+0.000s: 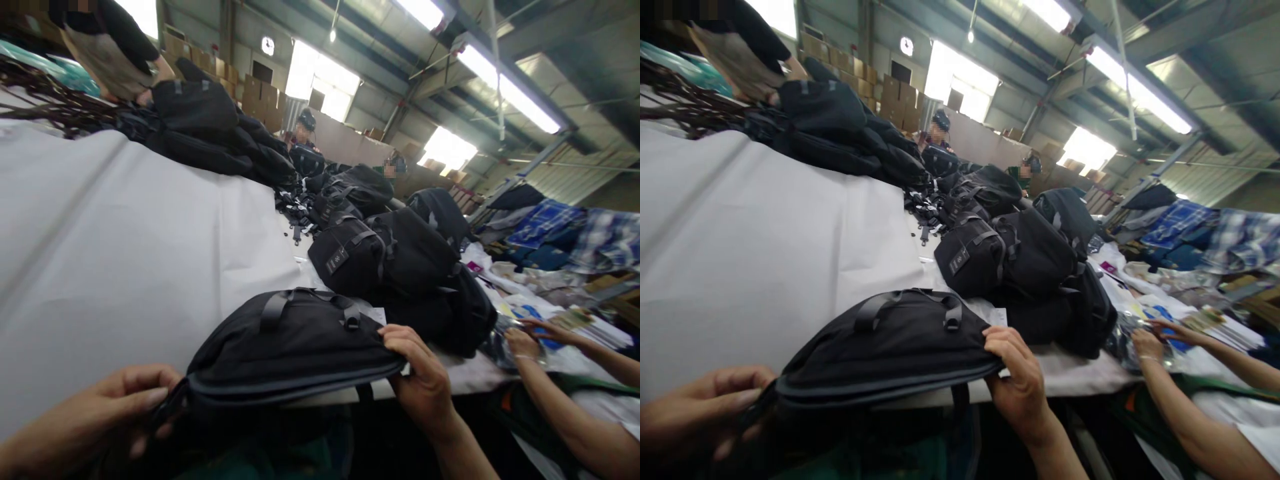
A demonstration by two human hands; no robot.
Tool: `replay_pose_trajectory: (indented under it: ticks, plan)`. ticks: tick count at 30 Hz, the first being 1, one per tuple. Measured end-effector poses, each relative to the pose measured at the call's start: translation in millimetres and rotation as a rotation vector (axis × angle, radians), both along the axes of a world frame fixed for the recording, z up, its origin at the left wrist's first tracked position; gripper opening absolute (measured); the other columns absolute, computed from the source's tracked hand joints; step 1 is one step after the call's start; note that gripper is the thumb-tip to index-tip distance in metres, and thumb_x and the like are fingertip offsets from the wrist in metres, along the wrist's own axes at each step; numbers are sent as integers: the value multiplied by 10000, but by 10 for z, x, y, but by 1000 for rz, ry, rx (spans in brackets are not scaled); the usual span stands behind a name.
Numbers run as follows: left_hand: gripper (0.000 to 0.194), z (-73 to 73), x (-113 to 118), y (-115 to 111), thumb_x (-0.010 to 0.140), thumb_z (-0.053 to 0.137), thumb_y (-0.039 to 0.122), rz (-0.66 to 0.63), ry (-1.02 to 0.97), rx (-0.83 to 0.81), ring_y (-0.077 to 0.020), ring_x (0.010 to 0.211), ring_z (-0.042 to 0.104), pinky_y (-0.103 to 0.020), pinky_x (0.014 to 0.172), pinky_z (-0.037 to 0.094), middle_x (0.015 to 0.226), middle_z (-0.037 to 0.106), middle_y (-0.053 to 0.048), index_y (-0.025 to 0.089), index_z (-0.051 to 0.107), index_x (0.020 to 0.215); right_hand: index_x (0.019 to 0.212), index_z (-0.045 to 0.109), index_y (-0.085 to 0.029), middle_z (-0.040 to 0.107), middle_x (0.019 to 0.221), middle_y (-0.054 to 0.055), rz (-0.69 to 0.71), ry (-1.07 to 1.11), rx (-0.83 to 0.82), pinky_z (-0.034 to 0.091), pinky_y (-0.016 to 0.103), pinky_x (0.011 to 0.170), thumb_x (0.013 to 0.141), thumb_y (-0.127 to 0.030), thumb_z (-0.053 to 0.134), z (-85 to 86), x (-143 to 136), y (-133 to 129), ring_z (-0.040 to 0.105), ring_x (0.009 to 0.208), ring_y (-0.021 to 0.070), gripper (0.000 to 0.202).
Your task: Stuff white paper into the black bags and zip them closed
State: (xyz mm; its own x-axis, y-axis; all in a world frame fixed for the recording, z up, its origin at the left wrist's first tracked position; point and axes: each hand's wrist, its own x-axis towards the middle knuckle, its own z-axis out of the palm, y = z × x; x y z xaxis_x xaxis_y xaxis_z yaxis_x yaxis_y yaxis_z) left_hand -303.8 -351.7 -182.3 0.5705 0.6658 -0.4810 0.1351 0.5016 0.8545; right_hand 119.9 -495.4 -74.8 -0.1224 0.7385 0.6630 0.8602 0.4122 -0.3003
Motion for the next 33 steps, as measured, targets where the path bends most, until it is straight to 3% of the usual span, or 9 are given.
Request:
replay_pose_trajectory:
  ticks: [3, 7, 9, 11, 13, 16, 20, 26, 33]
  plan:
    - [257, 181, 122, 78, 726, 903, 446, -37, -272, -242, -87, 540, 583, -136, 480, 470, 668, 704, -6, 237, 782, 815, 1011, 679, -222, 726, 1019, 75, -95, -26, 55, 599, 410, 899, 898, -134, 678, 48, 216, 264, 708, 1003, 241, 143]
    - [312, 444, 390, 76, 650, 962, 302, 216, -358, -264, -108, 609, 635, -134, 482, 498, 731, 718, -37, 178, 764, 857, 1146, 700, -203, 734, 1120, 103, -285, -59, 36, 574, 501, 997, 910, -313, 671, 129, 433, 682, 701, 1065, 286, 262]
    - [404, 531, 503, 46, 551, 1004, 261, 376, -344, -243, -120, 645, 660, -142, 481, 507, 773, 721, -37, 169, 752, 854, 1237, 677, -174, 709, 1207, 139, -387, -83, 68, 540, 554, 1043, 920, -296, 605, 190, 326, 777, 674, 1143, 318, 347]
    - [427, 581, 578, 17, 524, 1013, 260, 458, -343, -200, -129, 678, 676, -152, 497, 520, 788, 712, -27, 167, 737, 836, 1297, 648, -163, 661, 1301, 167, -412, -93, 190, 497, 575, 1086, 919, -219, 579, 257, 37, 753, 631, 1228, 336, 389]
    - [417, 602, 619, -3, 544, 1009, 296, 449, -354, -155, -127, 685, 672, -164, 522, 534, 781, 702, -17, 165, 722, 816, 1338, 620, -193, 628, 1344, 160, -288, -108, 278, 472, 558, 1104, 914, -151, 605, 297, -374, 661, 600, 1266, 331, 426]
    - [458, 616, 647, -21, 545, 1010, 362, 415, -340, -121, -108, 662, 645, -172, 544, 545, 792, 703, -4, 166, 713, 832, 1353, 590, -212, 638, 1319, 144, 36, -181, 150, 481, 515, 1058, 933, -140, 616, 263, -999, 566, 589, 1259, 317, 426]
    - [501, 659, 636, -67, 546, 1002, 416, 459, -299, -67, -107, 656, 633, -179, 549, 544, 786, 702, 2, 170, 696, 858, 1258, 644, -184, 714, 1175, 106, 129, -272, 100, 419, 467, 983, 969, -200, 647, 137, -1510, 634, 610, 1140, 288, 289]
    - [500, 725, 562, -151, 600, 974, 469, 501, -299, 75, -136, 700, 663, -206, 600, 565, 769, 707, 7, 174, 687, 883, 1169, 667, -178, 736, 974, 51, 174, -330, 100, 351, 438, 941, 992, -239, 644, 70, -1801, 794, 595, 1013, 252, 189]
    - [477, 615, 569, -172, 691, 931, 478, 420, -276, 112, -144, 739, 674, -217, 651, 559, 793, 712, -1, 183, 670, 960, 1045, 644, -190, 691, 807, 2, 237, -319, 0, 326, 398, 868, 973, -149, 583, 86, -1833, 794, 602, 833, 186, 102]
